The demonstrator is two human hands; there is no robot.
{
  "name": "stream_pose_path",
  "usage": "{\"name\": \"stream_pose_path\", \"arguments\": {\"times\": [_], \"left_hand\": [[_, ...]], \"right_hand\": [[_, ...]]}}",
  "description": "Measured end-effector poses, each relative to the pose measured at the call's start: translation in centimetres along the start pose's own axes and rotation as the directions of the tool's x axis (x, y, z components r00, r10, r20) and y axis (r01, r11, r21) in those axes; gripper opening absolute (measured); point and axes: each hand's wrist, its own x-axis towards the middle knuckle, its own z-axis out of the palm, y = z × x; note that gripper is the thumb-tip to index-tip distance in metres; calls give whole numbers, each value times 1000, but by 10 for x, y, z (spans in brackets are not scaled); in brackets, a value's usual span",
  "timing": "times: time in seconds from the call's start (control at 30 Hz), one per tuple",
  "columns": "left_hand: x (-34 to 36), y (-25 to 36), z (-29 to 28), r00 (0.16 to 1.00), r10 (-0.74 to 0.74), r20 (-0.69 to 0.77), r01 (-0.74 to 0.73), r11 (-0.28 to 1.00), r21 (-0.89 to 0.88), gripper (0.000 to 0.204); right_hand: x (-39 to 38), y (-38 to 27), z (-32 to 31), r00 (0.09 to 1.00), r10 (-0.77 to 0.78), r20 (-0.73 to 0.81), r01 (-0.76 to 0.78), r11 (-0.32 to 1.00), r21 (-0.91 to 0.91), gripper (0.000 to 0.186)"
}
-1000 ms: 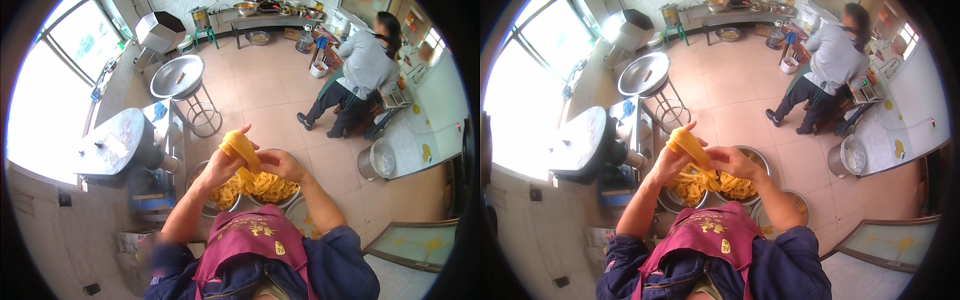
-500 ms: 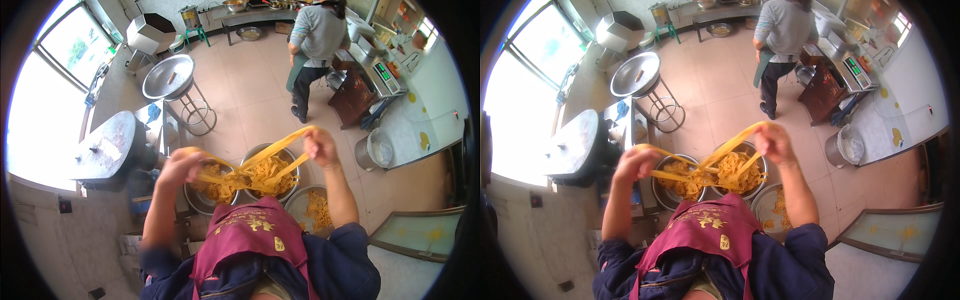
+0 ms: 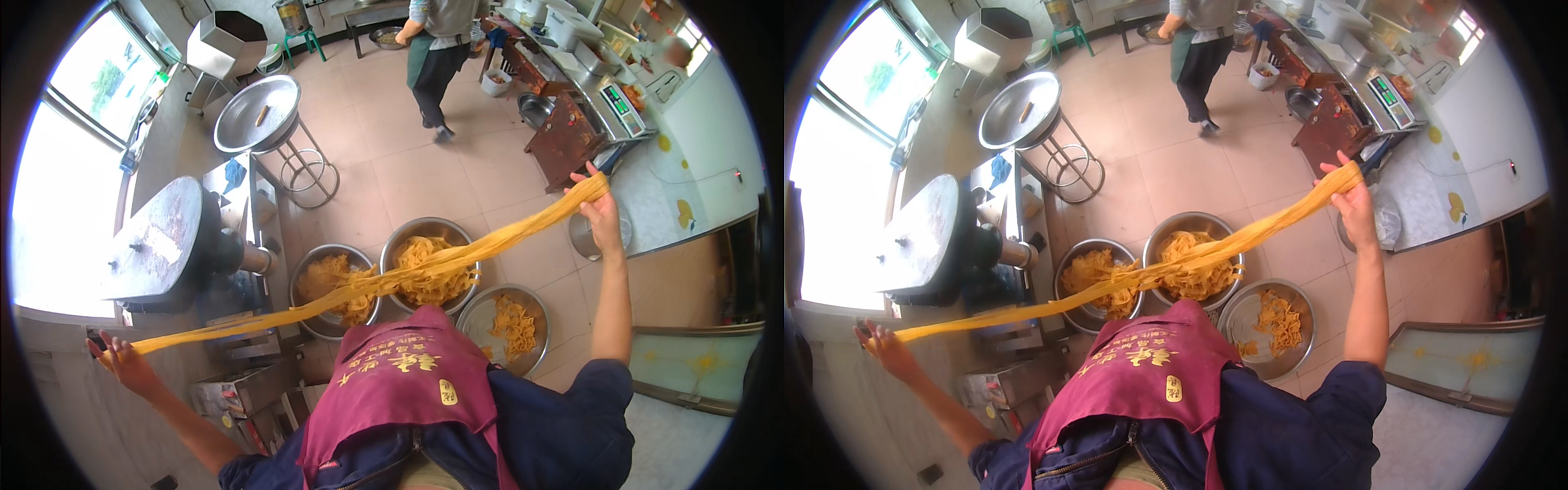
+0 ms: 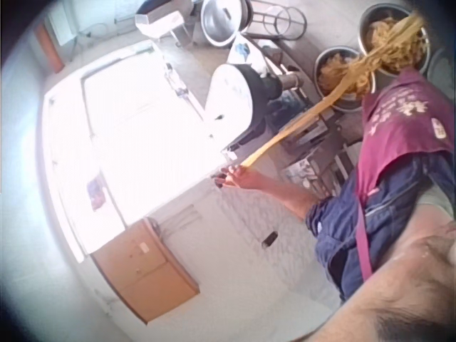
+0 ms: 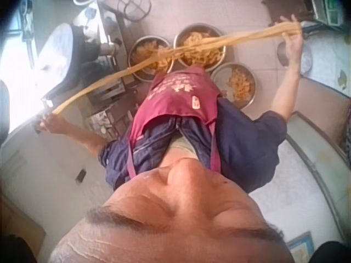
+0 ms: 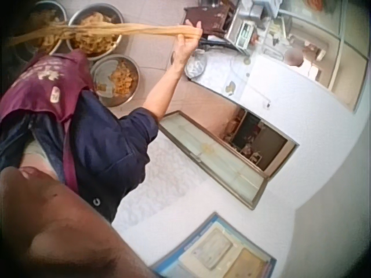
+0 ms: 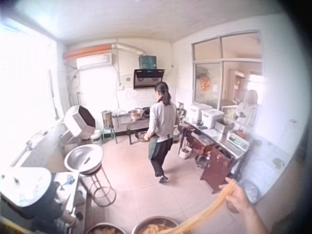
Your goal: The person repeatedly pulls and stretches long yellow noodle strands by hand, separating them into thinner strands and placing them into metal bowls. The action is continuous and repetitive throughout the clip.
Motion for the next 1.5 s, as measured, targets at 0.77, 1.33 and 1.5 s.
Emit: {"name": "stream_pose_path", "arguments": {"times": [0.77, 1.33, 1.5], "left_hand": [[-67, 12, 411, 549, -275, 789, 411, 911, 32, 48], [-204, 30, 548, 422, -42, 906, 158, 987, -28, 46], [-197, 34, 542, 461, -32, 887, 85, 996, -8, 39]], "right_hand": [[23, -134, 152, 897, -53, 439, 52, 999, 15, 92], [13, -193, 223, 881, -139, 451, 182, 982, -53, 90], [9, -197, 232, 887, -176, 426, 261, 954, -150, 84]]}}
